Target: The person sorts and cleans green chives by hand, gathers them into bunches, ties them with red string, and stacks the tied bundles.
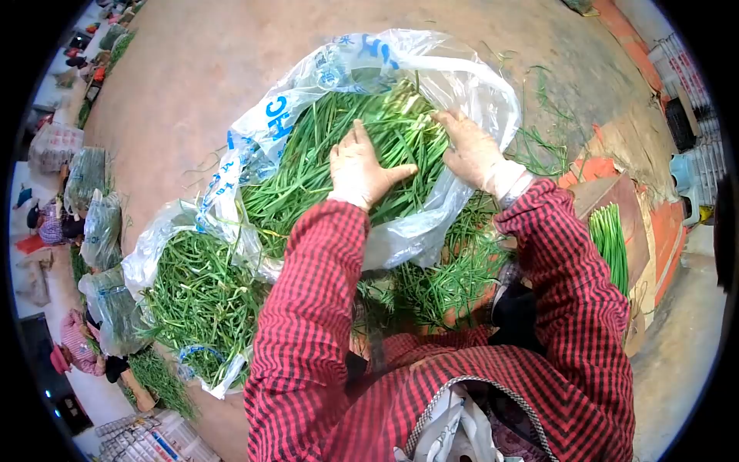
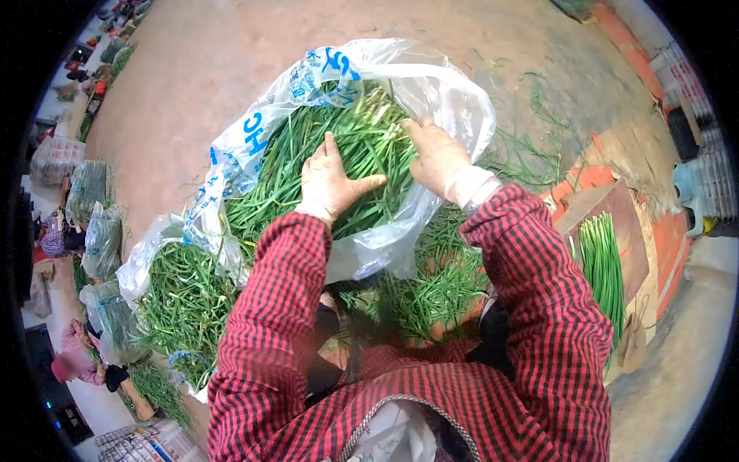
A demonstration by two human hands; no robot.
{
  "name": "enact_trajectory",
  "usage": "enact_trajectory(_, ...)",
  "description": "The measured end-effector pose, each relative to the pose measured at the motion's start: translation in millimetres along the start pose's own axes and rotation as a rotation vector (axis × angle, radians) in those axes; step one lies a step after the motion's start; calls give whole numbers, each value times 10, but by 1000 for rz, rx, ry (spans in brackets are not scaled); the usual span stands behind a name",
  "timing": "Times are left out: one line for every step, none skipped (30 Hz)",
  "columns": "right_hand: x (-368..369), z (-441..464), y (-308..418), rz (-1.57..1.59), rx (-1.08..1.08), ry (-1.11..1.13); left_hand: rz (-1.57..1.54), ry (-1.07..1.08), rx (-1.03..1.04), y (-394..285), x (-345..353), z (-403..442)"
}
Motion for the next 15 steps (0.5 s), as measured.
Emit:
enact_trajectory(-34, 89, 47, -50, -48, -24, 9, 1, 14, -74, 8, -16)
enact_trajectory(-73, 172, 101, -49, -42, -22, 28, -32, 34, -145, 33, -67)
enact_trajectory(-99, 246, 166, -137, 81, 166, 18, -28, 57, -205, 50, -117)
enact_trajectory(-88, 293, 163, -221, 204, 352, 30, -68, 90, -215, 132, -166)
enact_trajectory(-39, 363, 72, -216, 208, 352, 41, -108, 124, -215, 204, -209)
enact_trajectory(-25, 438, -4, -211, 319, 386, 29, -106, 131, -213, 213, -231)
enact_trajectory(-11, 485, -85, -205, 430, 418, 31, -106, 136, -200, 220, -186)
enact_trajectory(-27, 469, -187, -131, 489, 444, 61, -148, 125, -174, 214, -153)
enact_trajectory(39, 407, -251, -125, 497, 446, 91, -186, 114, -144, 203, -133)
enact_trajectory(123, 348, -315, -103, 370, 331, 72, -202, 113, -121, 133, -43)
enact_trajectory(194, 290, -370, -83, 242, 214, 107, -196, 78, -130, 80, 63)
enact_trajectory(232, 193, -317, -73, 234, 70, 85, -163, 62, -126, 57, 184)
enact_trajectory(165, 153, -252, -20, 282, 109, 62, -127, 48, -121, 56, 299)
enact_trajectory(244, 151, -312, 113, 286, 85, 35, -43, 7, -100, 91, 427)
enact_trajectory(322, 147, -380, 247, 291, 59, -65, 9, -47, -100, 109, 524)
Point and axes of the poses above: each hand's wrist, its own z-axis towards the middle knuckle, its own x-axis out of the palm, y = z × x, the point moved 2 cm from there along z, towards the middle knuckle, and after that the axes turned 5 degrees about x, right-handed, at the moved point
